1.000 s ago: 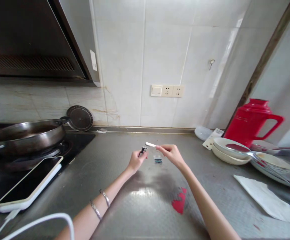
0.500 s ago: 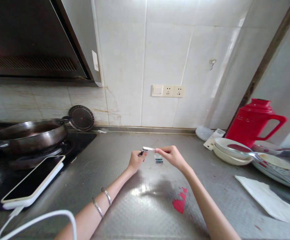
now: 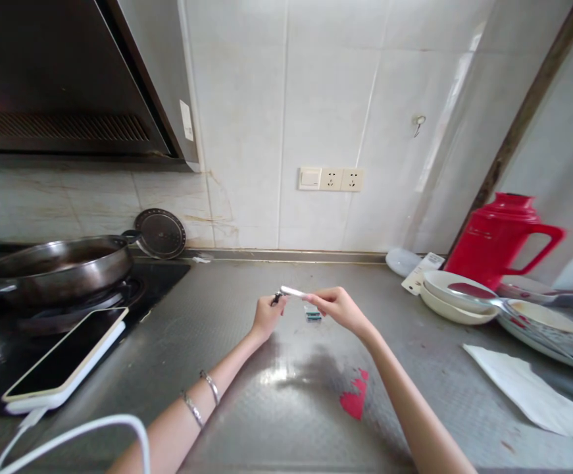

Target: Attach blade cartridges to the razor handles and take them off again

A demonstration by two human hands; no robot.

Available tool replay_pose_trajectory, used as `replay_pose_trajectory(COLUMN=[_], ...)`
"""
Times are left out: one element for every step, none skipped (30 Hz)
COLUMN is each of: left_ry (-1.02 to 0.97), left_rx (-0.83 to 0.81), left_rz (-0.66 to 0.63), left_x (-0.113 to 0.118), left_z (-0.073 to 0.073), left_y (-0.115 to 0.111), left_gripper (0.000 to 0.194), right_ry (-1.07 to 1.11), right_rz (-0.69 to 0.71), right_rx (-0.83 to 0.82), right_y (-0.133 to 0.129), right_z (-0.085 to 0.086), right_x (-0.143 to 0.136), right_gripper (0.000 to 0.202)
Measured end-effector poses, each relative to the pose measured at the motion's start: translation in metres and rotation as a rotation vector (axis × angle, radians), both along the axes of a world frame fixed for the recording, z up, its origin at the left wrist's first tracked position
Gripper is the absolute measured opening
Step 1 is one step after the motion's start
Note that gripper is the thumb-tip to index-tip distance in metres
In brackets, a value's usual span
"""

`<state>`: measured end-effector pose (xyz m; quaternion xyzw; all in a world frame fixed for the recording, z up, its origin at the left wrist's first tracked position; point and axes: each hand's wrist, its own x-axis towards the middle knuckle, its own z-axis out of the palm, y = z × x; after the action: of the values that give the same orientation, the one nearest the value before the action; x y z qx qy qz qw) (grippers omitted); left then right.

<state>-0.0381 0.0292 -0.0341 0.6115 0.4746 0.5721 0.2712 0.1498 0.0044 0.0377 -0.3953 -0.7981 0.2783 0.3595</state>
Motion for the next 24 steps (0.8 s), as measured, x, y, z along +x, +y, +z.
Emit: replay_pose_trajectory(left_ry=[-0.021, -0.049, -0.079, -0.113, -0.146, -0.177, -0.202, -0.221, -0.234, -0.242, -0.246, -0.249, -0.253, -0.258, -0.263, -0.266, -0.268, -0.268, -0.266, -0.264, -0.262, -0.26, -0.259, -0.255], left_rx=[-0.014, -0.03, -0.047, -0.061, -0.072, -0.081, -0.087, -0.091, -0.096, -0.101, -0.107, -0.114, -0.122, -0.13, -0.136, -0.14, -0.142, -0.142, -0.141, -0.14, -0.142, -0.143, -0.145, -0.148], left_rz=[0.029, 0.055, 0.072, 0.085, 0.093, 0.096, 0.094, 0.09, 0.084, 0.077, 0.069, 0.063, 0.057, 0.052, 0.046, 0.04, 0.034, 0.03, 0.027, 0.024, 0.021, 0.02, 0.02, 0.021], left_x=[-0.001, -0.002, -0.004, -0.005, -0.006, -0.007, -0.008, -0.008, -0.008, -0.008, -0.007, -0.007, -0.006, -0.005, -0.005, -0.004, -0.004, -0.003, -0.003, -0.003, -0.003, -0.003, -0.003, -0.003], left_z=[0.001, 0.002, 0.003, 0.004, 0.005, 0.005, 0.006, 0.006, 0.005, 0.005, 0.005, 0.005, 0.004, 0.004, 0.004, 0.004, 0.004, 0.004, 0.005, 0.005, 0.005, 0.005, 0.005, 0.005], left_y=[0.001, 0.002, 0.003, 0.004, 0.004, 0.005, 0.005, 0.005, 0.005, 0.005, 0.005, 0.004, 0.004, 0.004, 0.003, 0.003, 0.003, 0.002, 0.002, 0.002, 0.002, 0.002, 0.002, 0.002], left_gripper=[0.048, 0.049, 0.049, 0.049, 0.049, 0.049, 0.049, 0.049, 0.048, 0.048, 0.049, 0.049, 0.049, 0.049, 0.049, 0.049, 0.048, 0.048, 0.048, 0.048, 0.049, 0.049, 0.049, 0.049], right_ry=[0.066, 0.126, 0.175, 0.204, 0.205, 0.177, 0.123, 0.041, -0.065, -0.187, -0.315, -0.439, -0.548, -0.635, -0.698, -0.741, -0.768, -0.785, -0.796, -0.804, -0.811, -0.817, -0.82, -0.821], right_rz=[-0.033, -0.067, -0.101, -0.138, -0.18, -0.224, -0.27, -0.315, -0.362, -0.409, -0.454, -0.491, -0.516, -0.526, -0.524, -0.512, -0.5, -0.487, -0.476, -0.467, -0.462, -0.459, -0.457, -0.456], right_rx=[-0.024, -0.05, -0.075, -0.099, -0.118, -0.127, -0.124, -0.11, -0.083, -0.053, -0.028, -0.017, -0.018, -0.03, -0.049, -0.066, -0.079, -0.088, -0.096, -0.103, -0.107, -0.109, -0.108, -0.104], right_y=[0.002, 0.005, 0.008, 0.011, 0.014, 0.016, 0.017, 0.018, 0.017, 0.016, 0.015, 0.013, 0.011, 0.01, 0.008, 0.007, 0.006, 0.005, 0.004, 0.003, 0.003, 0.002, 0.002, 0.002], right_z=[-0.001, -0.003, -0.005, -0.008, -0.011, -0.015, -0.018, -0.022, -0.025, -0.029, -0.032, -0.035, -0.039, -0.042, -0.046, -0.049, -0.052, -0.054, -0.056, -0.058, -0.059, -0.06, -0.061, -0.062], right_x=[0.0, 0.0, 0.0, 0.0, 0.0, -0.001, -0.003, -0.004, -0.007, -0.009, -0.013, -0.016, -0.02, -0.024, -0.027, -0.031, -0.034, -0.036, -0.038, -0.04, -0.041, -0.041, -0.042, -0.042], right_gripper=[0.043, 0.04, 0.039, 0.04, 0.04, 0.04, 0.041, 0.043, 0.045, 0.046, 0.047, 0.048, 0.047, 0.046, 0.044, 0.042, 0.04, 0.039, 0.039, 0.039, 0.039, 0.039, 0.039, 0.039])
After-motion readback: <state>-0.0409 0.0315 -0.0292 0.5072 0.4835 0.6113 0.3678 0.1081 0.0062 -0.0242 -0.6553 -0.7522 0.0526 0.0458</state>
